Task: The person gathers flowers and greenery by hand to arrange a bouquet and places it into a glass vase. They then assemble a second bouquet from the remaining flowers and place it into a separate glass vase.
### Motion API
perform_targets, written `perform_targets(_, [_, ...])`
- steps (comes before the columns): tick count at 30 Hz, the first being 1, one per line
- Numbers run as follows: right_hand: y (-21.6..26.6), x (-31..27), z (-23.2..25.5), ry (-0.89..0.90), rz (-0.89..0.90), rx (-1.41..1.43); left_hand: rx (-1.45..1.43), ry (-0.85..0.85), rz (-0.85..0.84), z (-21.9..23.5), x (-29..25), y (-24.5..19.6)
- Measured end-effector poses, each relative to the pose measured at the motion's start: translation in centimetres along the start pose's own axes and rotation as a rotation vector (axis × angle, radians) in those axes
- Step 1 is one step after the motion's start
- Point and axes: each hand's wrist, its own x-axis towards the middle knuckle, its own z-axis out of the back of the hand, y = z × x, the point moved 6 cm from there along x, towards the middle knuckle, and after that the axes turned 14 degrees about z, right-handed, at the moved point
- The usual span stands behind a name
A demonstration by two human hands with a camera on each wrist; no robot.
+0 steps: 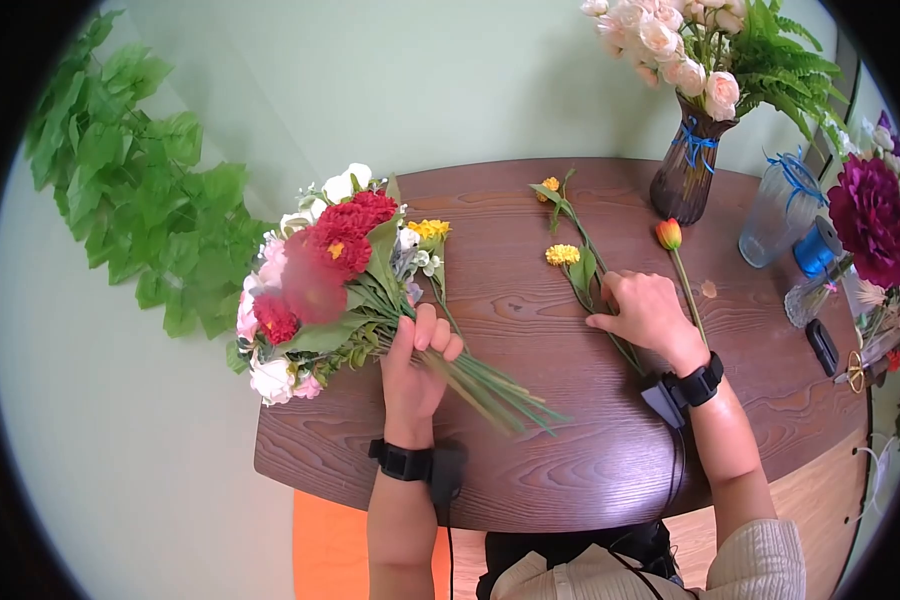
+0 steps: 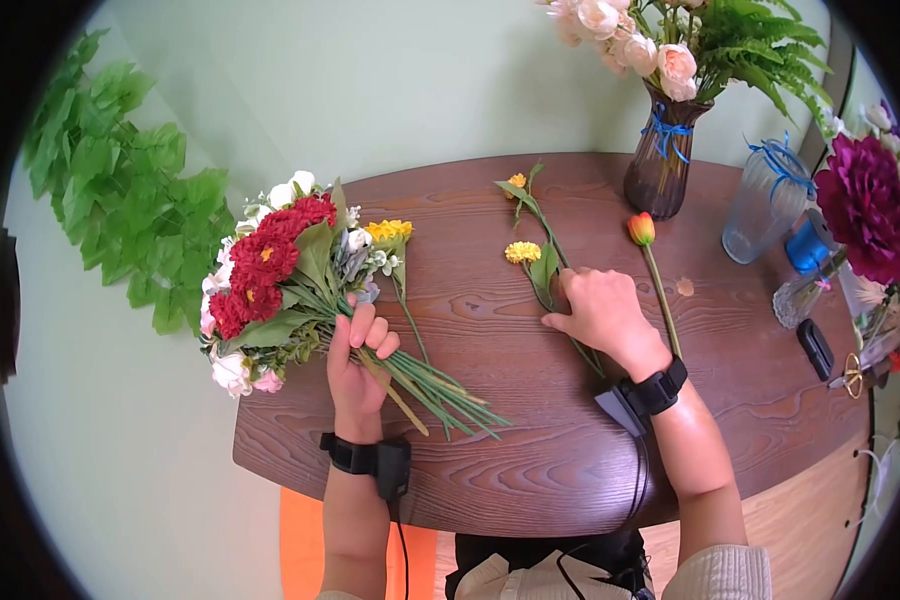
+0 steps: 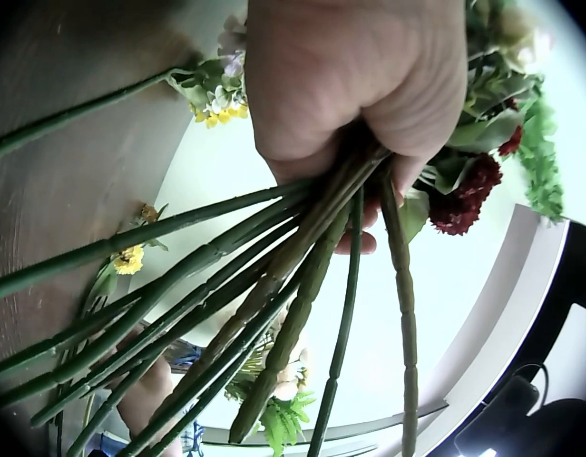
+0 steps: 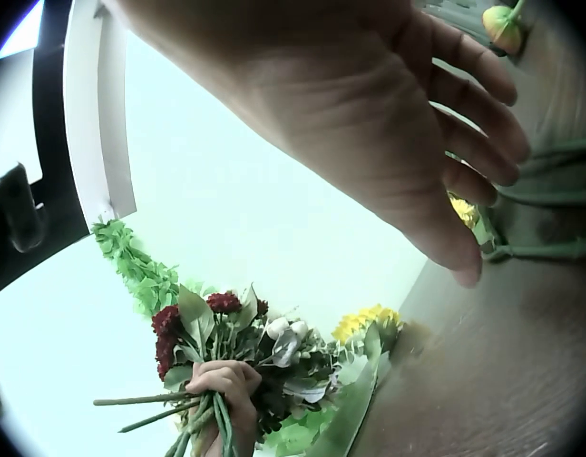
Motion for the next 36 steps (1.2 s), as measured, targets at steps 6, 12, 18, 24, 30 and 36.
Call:
perform_targets(6, [-0.7,-0.4,-1.1,0.204,0.01,-0.006,0.027,0.017,0.016,0.0,0.0,0.2])
perform_targets(12, [-0.7,-0.4,-2.2,0.246,0.032,0.057,0.065,-0.026,0.035,0.3,0.1,0.3])
perform_targets(18, [0.7,0.2,0.3,0.111,0.008,0.509,0.099,-0.09,0.049,0.9,0.3,0.4])
perform_targets(24, [3.3,0.8,1.3,-0.062,-0.018,1.323,0.155,-0.135,0.054,0.9,0.4,0.7])
perform_targets(30, [7.2,0.4,1.0,-0.323,0.135,1.306,0.141,-0.141,0.074,0.6,0.3,0.8])
perform_targets(36, [9.5,-0.6,1.3,-0.508,0.313,0.932,0.062,0.019,0.104,-0.1,0.3,1.3])
